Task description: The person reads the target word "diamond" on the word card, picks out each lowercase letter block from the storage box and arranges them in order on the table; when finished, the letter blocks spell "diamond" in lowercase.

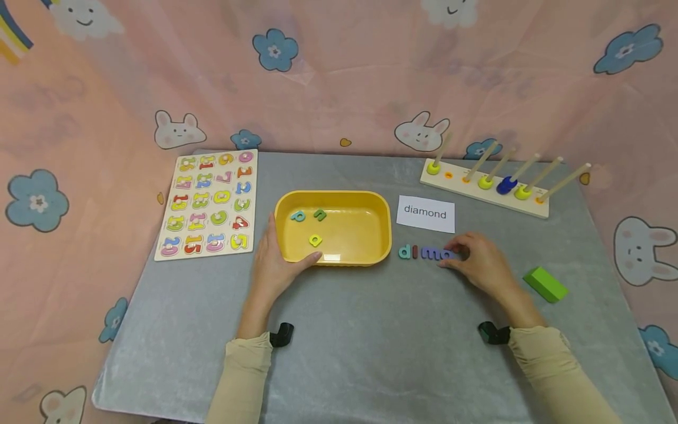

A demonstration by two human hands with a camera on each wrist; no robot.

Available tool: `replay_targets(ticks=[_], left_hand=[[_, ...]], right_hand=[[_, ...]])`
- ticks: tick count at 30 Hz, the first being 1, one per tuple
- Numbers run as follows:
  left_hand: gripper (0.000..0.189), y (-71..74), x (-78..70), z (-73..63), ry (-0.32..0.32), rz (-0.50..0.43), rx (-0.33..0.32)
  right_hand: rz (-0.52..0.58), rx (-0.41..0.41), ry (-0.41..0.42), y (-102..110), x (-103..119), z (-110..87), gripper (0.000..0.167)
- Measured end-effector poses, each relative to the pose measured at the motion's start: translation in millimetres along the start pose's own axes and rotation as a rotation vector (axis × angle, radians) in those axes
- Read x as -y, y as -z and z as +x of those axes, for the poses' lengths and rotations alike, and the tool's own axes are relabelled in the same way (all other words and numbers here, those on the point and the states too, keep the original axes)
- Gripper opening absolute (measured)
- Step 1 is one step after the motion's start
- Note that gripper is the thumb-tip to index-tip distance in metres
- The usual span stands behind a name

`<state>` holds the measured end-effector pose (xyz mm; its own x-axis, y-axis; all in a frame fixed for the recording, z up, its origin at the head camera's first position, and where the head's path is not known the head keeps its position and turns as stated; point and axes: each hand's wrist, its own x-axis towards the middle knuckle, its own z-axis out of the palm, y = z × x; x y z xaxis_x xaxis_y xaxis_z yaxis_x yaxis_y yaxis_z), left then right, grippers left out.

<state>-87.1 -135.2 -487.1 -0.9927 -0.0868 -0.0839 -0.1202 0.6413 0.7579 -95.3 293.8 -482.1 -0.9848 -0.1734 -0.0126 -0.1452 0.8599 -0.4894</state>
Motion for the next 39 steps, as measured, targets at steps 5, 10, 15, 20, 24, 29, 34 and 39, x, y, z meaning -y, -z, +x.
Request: replay_targets(ticks=[5, 10, 15, 20, 24, 29, 34, 39], left_hand=[[0.138, -0.2, -0.8, 0.1, -0.004, -0.004, -0.001], [0.138, -0.8, -0.7, 0.3, -0.005, -0.005, -0.007], [0.138, -1.2, -0.2, 0.1, -0.003, 0.001, -0.003], [0.139, -0.8, -0.6, -0.4, -0.001, 0.003, 0.000], [0.139, -0.8, -0.9, -0.3, -0.004, 0.004, -0.003], [0.138, -1.1, -0.7, -0.3, -0.004, 0.004, -0.004], [0.138, -0.4, -1.9, -0.5, 0.000, 0.000, -0.007], [0.138, 0.1, -1.8, 0.1, 0.005, 0.011, -0.001]], right_hand=[[0.002, 0.015, -0.007, -0.1, 4.3, 0.1, 0.037], [0.011, 0.057, -0.023, -1.2, 14.6, 3.2, 0.046], [0.016, 0.086, -0.029, -1.7, 34.4, 10.9, 0.052], [0.036, 0.064, 0.028, -3.5, 61.0, 22.2, 0.047], [0.070, 0.034, 0.105, -8.6, 83.7, 32.7, 0.040], [0.108, 0.000, 0.221, -16.5, 109.5, 44.9, 0.034], [0.153, -0.004, 0.285, -25.1, 131.3, 55.1, 0.031], [0.147, 0.117, 0.304, -41.2, 153.7, 65.5, 0.038]])
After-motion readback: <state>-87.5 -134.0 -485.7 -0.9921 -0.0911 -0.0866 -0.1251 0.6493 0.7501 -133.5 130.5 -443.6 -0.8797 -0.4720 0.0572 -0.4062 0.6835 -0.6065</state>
